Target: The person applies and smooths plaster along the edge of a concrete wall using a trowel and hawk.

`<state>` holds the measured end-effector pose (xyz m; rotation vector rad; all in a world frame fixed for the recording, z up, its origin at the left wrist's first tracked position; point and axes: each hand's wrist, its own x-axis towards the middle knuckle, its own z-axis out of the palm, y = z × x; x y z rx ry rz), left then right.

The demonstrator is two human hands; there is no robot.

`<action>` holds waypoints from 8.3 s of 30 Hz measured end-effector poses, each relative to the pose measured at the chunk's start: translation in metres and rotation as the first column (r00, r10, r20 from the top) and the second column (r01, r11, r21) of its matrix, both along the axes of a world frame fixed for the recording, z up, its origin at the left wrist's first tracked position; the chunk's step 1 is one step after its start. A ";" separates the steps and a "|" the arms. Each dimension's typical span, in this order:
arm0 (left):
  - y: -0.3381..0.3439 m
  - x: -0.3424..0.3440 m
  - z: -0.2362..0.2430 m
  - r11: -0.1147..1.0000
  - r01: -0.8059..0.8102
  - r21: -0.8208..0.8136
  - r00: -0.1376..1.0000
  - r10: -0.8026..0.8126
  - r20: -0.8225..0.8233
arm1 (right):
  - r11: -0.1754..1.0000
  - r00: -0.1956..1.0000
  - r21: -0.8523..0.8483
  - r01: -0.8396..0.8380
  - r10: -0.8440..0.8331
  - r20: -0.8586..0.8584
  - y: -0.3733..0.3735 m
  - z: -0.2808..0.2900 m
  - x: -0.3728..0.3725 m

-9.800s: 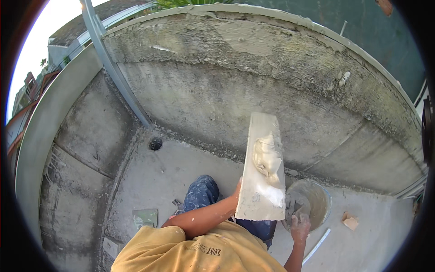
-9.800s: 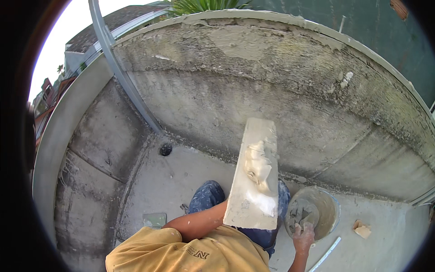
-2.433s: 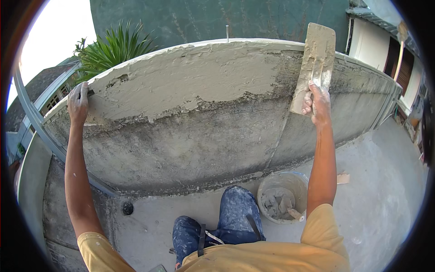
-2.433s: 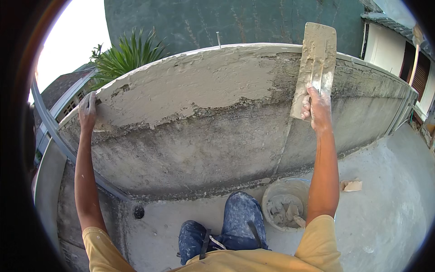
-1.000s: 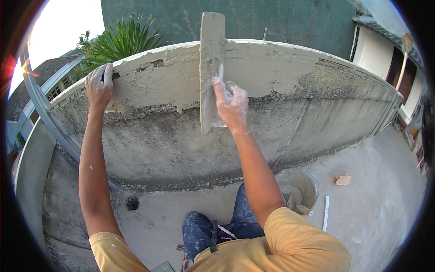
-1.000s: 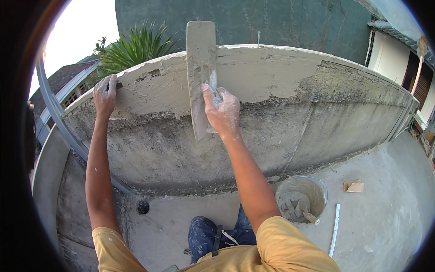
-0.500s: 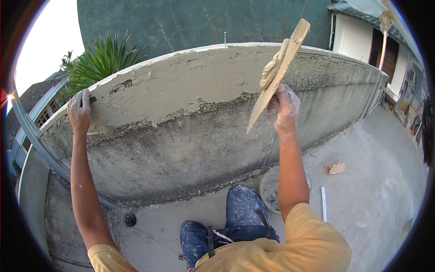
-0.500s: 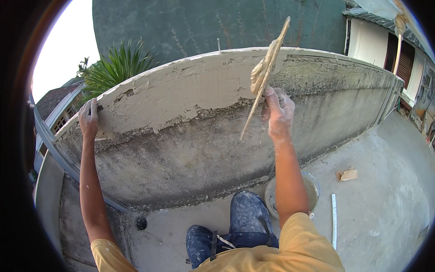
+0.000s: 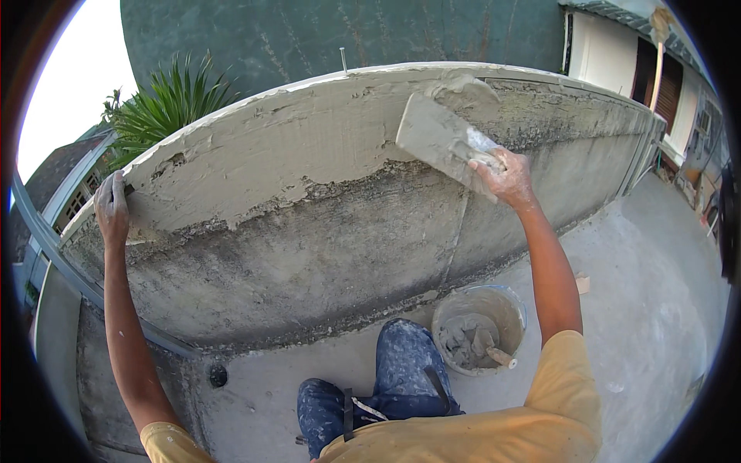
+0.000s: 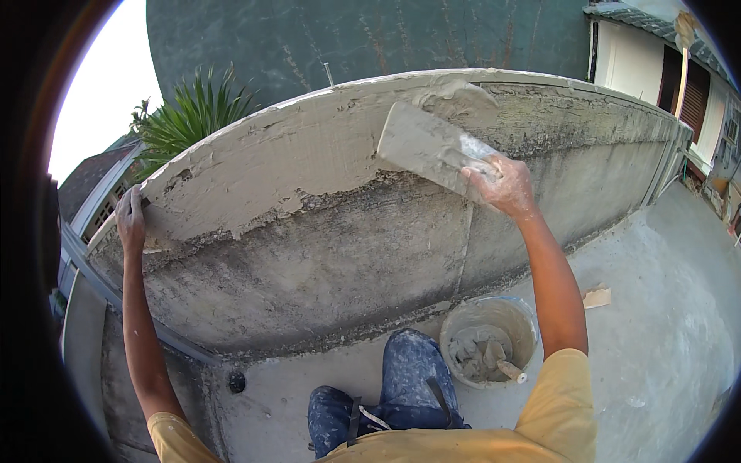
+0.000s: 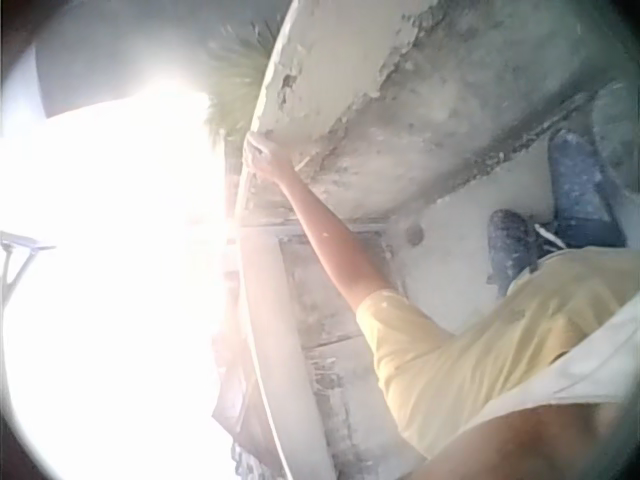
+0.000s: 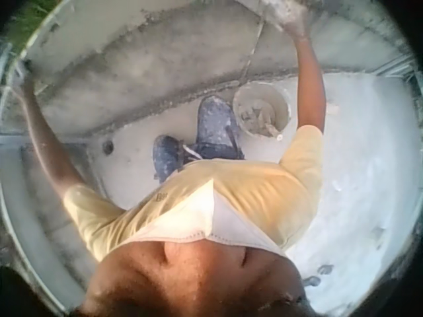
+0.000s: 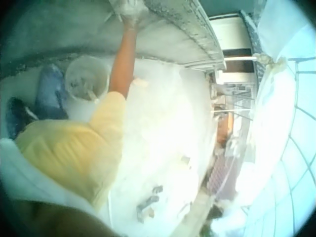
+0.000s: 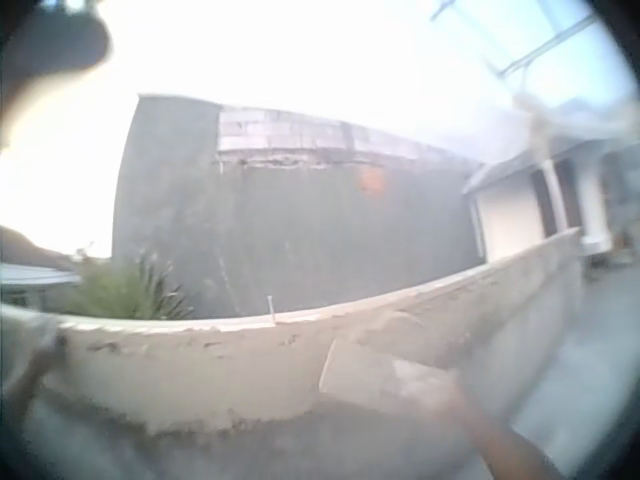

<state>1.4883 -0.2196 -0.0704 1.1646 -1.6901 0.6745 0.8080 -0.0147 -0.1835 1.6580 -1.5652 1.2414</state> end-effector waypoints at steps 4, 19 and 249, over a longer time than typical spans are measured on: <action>0.003 -0.008 -0.001 0.999 0.019 -0.030 1.000 -0.019 0.004 | 0.967 0.826 -0.249 0.057 0.094 0.555 -0.010 0.012 -0.049; 0.015 -0.021 0.000 0.990 0.033 -0.136 0.999 -0.038 -0.033 | 0.907 0.829 0.077 -0.414 0.341 0.443 -0.062 0.031 0.275; 0.299 -0.260 -0.344 0.060 0.995 -0.081 -0.100 0.561 -0.822 | 0.676 0.870 0.584 -0.449 0.480 0.113 0.129 -0.213 0.273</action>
